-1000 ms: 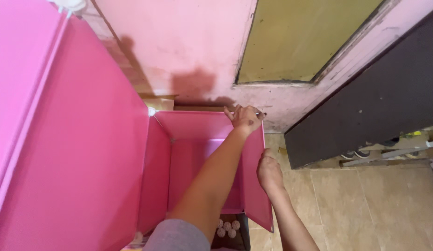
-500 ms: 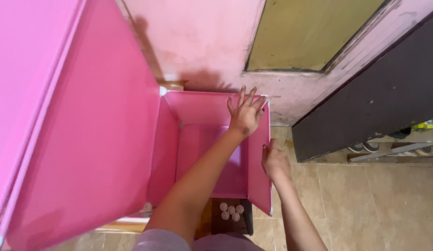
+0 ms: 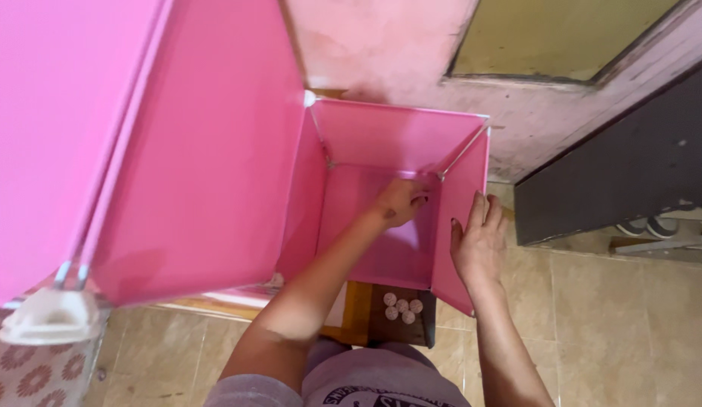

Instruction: The person assembles a pink fabric-panel cube storage organizer on the floor. They align fabric-covered panels into a cube shape, fit the panels into white plastic corner connectors, and press the connectors onto the panel edges to join the sides, working around the cube to secure each corner.

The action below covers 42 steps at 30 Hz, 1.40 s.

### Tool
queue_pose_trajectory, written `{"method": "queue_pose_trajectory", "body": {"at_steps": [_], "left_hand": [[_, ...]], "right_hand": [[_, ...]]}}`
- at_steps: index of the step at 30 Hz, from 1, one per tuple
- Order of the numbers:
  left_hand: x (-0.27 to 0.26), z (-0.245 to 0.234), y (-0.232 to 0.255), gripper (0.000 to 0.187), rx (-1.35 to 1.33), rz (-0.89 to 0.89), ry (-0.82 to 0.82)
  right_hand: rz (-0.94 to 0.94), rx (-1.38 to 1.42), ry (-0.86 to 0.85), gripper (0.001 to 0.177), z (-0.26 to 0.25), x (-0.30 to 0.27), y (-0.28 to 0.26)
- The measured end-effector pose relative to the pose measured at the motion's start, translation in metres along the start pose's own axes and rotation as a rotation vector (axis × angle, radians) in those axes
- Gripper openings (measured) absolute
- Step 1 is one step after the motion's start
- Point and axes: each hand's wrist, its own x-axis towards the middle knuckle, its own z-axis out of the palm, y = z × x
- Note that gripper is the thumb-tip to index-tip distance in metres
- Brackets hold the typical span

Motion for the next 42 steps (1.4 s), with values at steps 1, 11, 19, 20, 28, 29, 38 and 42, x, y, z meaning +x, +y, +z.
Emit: {"method": "queue_pose_trajectory", "body": {"at_steps": [1, 11, 19, 20, 28, 29, 38, 42], "left_hand": [[-0.006, -0.008, 0.0, 0.032, 0.025, -0.024, -0.002], [-0.058, -0.05, 0.023, 0.027, 0.059, -0.18, 0.069], [-0.081, -0.043, 0.004, 0.027, 0.023, -0.233, 0.051], [-0.083, -0.039, 0.001, 0.027, 0.014, -0.224, 0.045], [-0.106, 0.007, -0.029, 0.029, -0.021, -0.282, -0.116], [-0.109, 0.014, -0.033, 0.03, -0.042, -0.328, -0.164], [-0.133, 0.089, -0.063, 0.027, 0.078, -0.271, -0.381], [-0.138, 0.116, -0.066, 0.026, 0.109, -0.327, -0.456]], "right_hand": [[-0.039, -0.057, 0.009, 0.069, -0.001, -0.002, -0.002], [-0.052, -0.23, -0.027, 0.055, 0.002, -0.007, -0.028], [-0.081, -0.217, -0.06, 0.046, 0.0, -0.02, -0.05], [-0.126, -0.237, -0.047, 0.047, 0.001, -0.024, -0.052], [-0.103, 0.079, -0.314, 0.031, 0.057, -0.096, -0.042], [-0.106, 0.115, -0.301, 0.034, 0.066, -0.109, -0.034], [0.32, 0.157, -0.539, 0.018, 0.169, -0.226, 0.07], [0.532, 0.26, -0.419, 0.02, 0.194, -0.261, 0.092]]}}
